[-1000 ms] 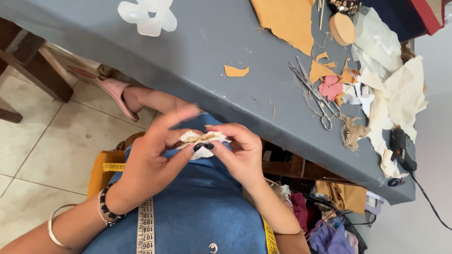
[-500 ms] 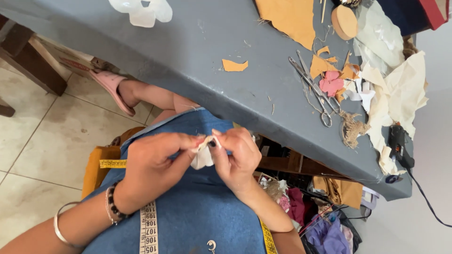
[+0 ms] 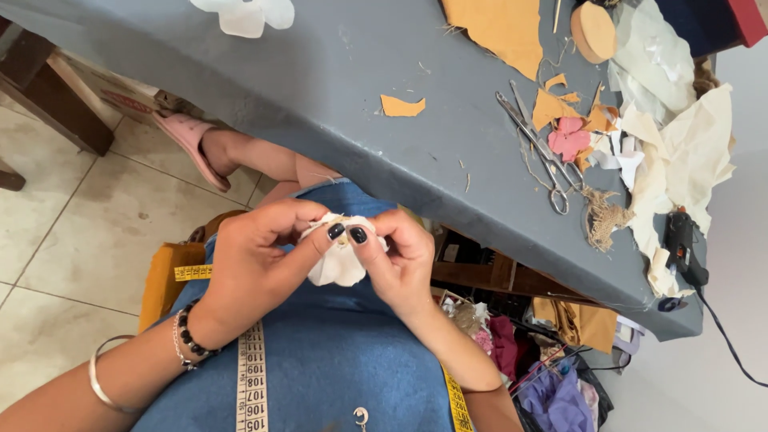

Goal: Crafting decorative flowers from fabric using scissors and a hot glue gun

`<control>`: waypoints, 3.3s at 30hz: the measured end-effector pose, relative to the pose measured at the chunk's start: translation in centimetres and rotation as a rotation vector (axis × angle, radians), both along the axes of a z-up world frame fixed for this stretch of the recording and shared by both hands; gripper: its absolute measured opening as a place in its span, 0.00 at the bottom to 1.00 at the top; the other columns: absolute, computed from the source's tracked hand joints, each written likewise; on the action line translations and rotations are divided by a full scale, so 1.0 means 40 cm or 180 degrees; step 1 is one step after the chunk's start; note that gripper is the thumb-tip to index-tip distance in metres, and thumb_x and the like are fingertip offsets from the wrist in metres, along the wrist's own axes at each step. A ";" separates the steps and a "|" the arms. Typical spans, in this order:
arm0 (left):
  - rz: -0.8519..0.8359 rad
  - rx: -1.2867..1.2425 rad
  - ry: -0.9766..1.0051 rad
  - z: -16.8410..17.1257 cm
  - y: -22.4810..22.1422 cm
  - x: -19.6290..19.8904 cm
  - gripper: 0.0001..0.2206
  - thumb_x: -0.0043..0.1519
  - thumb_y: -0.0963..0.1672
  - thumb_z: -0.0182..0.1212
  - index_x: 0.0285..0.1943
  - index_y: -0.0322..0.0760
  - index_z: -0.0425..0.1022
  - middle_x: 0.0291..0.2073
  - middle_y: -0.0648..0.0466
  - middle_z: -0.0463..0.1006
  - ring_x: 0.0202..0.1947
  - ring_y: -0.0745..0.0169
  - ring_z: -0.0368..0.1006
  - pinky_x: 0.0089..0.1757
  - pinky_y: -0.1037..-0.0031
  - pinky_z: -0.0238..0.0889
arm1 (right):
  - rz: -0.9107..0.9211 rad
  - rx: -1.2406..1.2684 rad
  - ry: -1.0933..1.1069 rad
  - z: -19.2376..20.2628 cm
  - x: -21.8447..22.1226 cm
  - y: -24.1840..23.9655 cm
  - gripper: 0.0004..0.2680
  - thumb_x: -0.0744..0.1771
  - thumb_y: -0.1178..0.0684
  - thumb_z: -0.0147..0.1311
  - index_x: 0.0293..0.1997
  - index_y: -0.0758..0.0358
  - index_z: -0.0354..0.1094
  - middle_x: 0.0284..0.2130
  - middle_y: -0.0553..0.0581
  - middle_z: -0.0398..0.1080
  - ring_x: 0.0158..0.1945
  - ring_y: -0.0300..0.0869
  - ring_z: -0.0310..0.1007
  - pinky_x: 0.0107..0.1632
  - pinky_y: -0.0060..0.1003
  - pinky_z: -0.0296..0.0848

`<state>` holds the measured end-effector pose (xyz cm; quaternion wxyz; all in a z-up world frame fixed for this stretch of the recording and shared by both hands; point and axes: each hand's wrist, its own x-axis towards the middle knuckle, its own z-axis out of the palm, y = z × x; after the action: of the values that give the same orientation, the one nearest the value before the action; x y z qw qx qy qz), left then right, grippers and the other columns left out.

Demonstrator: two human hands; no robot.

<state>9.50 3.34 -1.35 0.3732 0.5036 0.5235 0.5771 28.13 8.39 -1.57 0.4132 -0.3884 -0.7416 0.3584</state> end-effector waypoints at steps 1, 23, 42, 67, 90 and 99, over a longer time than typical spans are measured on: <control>-0.0002 -0.0008 -0.0003 -0.001 0.001 0.003 0.04 0.63 0.44 0.65 0.40 0.41 0.80 0.24 0.66 0.78 0.25 0.80 0.64 0.28 0.83 0.58 | -0.0002 -0.0008 -0.0003 0.002 -0.005 -0.005 0.07 0.69 0.47 0.57 0.35 0.58 0.70 0.27 0.48 0.69 0.30 0.32 0.65 0.35 0.29 0.64; -0.0454 -0.0574 -0.0550 -0.035 0.011 -0.001 0.06 0.57 0.40 0.67 0.41 0.33 0.86 0.18 0.46 0.84 0.20 0.67 0.75 0.25 0.76 0.70 | 0.0081 -0.0669 0.0641 -0.001 0.005 0.026 0.04 0.66 0.62 0.61 0.39 0.74 0.77 0.17 0.59 0.73 0.24 0.34 0.70 0.30 0.28 0.75; -0.0288 -0.0334 -0.0651 -0.042 0.014 0.004 0.08 0.57 0.39 0.68 0.44 0.32 0.86 0.21 0.45 0.84 0.26 0.65 0.77 0.30 0.72 0.72 | 0.0104 0.0509 -0.0256 0.026 0.002 0.017 0.03 0.66 0.60 0.62 0.40 0.63 0.80 0.27 0.53 0.78 0.28 0.41 0.75 0.36 0.33 0.77; -0.0478 -0.0627 -0.1392 -0.020 0.012 0.029 0.12 0.56 0.37 0.66 0.49 0.31 0.83 0.17 0.44 0.80 0.21 0.70 0.70 0.23 0.84 0.64 | -0.0163 0.0401 0.0053 0.017 0.069 0.022 0.26 0.63 0.27 0.59 0.44 0.68 0.75 0.31 0.59 0.75 0.33 0.40 0.72 0.41 0.35 0.76; -0.0397 -0.0242 -0.0443 -0.015 0.002 0.053 0.06 0.53 0.38 0.69 0.37 0.37 0.86 0.12 0.50 0.77 0.16 0.71 0.64 0.22 0.79 0.60 | -0.0176 0.1298 -0.0005 -0.028 0.076 -0.015 0.03 0.64 0.61 0.64 0.35 0.68 0.74 0.29 0.63 0.75 0.28 0.51 0.74 0.32 0.41 0.74; -0.0492 -0.0505 -0.1047 0.001 0.013 0.045 0.24 0.46 0.42 0.79 0.54 0.36 0.83 0.29 0.49 0.84 0.32 0.68 0.73 0.36 0.78 0.71 | -0.0155 0.0232 0.0829 -0.097 0.103 -0.006 0.04 0.63 0.66 0.66 0.36 0.73 0.74 0.30 0.63 0.77 0.33 0.41 0.76 0.37 0.35 0.76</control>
<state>11.32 3.87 -1.33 0.5355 0.4102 0.4591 0.5781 32.23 8.16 -5.46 0.5284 -0.3412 -0.6845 0.3684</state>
